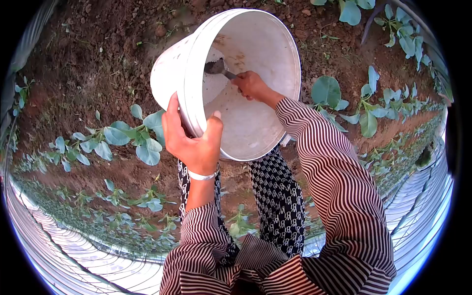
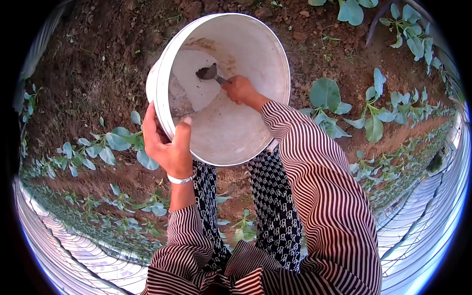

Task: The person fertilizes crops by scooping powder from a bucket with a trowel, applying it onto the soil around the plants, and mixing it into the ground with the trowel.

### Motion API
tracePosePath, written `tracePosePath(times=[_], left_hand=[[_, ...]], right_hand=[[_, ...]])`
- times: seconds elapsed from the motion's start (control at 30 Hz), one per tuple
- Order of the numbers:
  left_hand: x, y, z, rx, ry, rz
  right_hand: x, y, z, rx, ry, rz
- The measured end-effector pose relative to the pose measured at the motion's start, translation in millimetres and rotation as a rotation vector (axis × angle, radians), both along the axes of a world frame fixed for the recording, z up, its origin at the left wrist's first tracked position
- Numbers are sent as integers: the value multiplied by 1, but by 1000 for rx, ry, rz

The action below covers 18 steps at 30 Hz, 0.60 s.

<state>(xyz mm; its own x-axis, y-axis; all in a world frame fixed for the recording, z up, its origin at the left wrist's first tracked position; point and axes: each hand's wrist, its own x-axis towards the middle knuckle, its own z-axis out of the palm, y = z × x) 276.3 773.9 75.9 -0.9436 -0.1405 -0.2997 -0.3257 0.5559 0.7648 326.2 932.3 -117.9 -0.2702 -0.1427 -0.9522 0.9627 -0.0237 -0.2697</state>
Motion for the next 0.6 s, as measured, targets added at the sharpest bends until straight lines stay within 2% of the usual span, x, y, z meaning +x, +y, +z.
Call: tracePosePath(times=[0.03, 0.13, 0.33, 0.43, 0.6], left_hand=[[1, -1, -4, -25, 39, -12], [3, 0, -8, -66, 91, -19], [2, 8, -8, -69, 79, 0], [0, 6, -5, -80, 46, -10], [-4, 13, -2, -76, 1, 3]], right_hand=[[5, 1, 6, 62, 85, 122], [11, 17, 37, 91, 153, 158], [28, 64, 91, 170, 465, 153], [35, 88, 126, 211, 451, 92], [38, 141, 196, 184, 270, -149]])
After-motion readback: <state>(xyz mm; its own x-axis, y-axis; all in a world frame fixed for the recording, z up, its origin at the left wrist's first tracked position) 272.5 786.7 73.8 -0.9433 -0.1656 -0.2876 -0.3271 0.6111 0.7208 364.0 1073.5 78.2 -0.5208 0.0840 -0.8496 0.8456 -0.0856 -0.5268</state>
